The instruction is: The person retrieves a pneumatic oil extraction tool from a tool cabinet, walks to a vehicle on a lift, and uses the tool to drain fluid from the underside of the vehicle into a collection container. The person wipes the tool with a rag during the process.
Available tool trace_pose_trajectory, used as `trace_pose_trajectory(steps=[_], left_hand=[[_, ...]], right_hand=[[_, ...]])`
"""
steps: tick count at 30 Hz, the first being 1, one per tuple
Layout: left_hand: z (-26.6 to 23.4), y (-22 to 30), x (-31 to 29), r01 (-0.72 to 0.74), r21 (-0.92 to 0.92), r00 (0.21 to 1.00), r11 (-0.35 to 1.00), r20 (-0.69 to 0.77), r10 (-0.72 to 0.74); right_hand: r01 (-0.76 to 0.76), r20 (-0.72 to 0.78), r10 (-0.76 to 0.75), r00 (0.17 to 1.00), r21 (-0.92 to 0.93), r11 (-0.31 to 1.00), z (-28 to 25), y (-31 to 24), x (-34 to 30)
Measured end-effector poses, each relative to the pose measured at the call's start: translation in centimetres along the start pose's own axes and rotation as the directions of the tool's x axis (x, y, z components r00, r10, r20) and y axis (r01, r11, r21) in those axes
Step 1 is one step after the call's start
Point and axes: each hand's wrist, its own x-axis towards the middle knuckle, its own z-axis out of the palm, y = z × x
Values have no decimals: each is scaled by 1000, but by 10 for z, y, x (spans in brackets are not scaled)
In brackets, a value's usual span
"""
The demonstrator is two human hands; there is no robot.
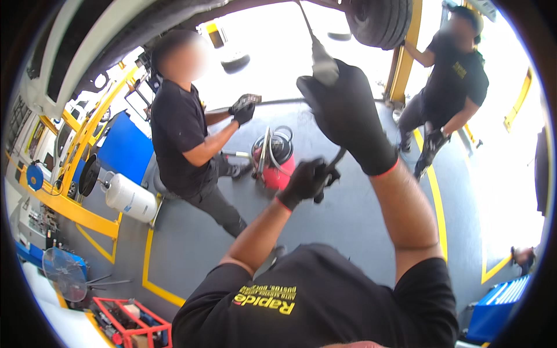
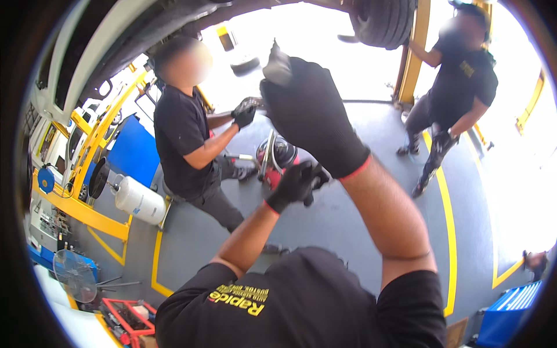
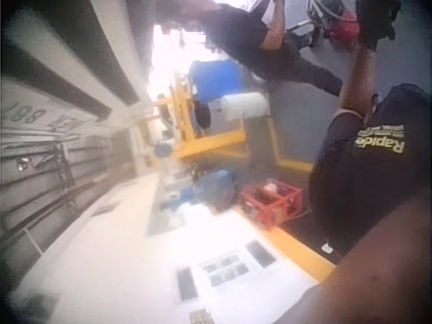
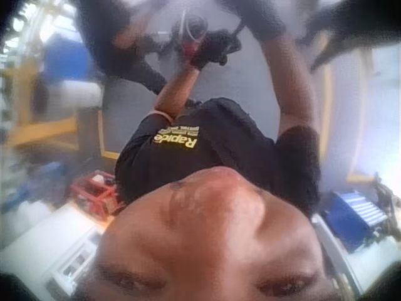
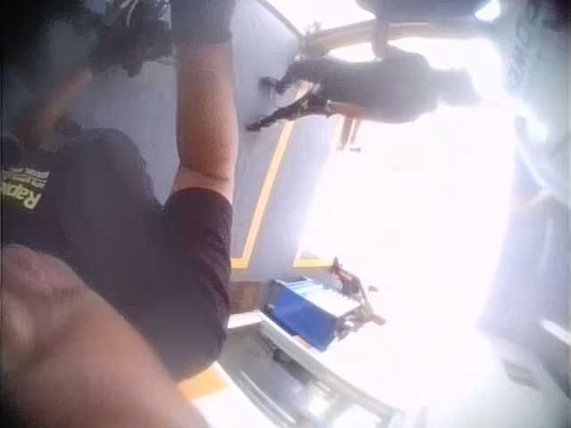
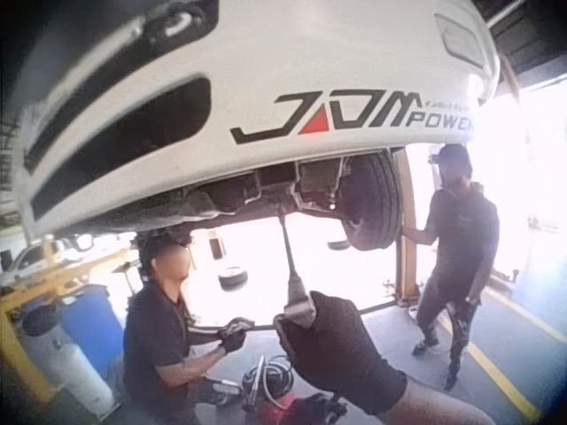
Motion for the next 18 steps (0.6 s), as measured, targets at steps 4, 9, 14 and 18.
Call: trace_pose_trajectory(steps=[4,9,14,18], left_hand=[[44,-41,-28,-203,298,979,933,27,204],[69,-78,-89,-93,167,996,982,24,90],[46,-111,-143,-123,220,982,968,165,88],[28,-137,-151,-448,516,893,730,301,335]], right_hand=[[-650,227,609,760,282,706,-7,6,-80],[-771,380,824,421,628,104,-23,-45,-159],[-659,409,842,352,747,-88,-37,-105,-185],[-734,381,838,392,678,35,-25,-147,-183]])
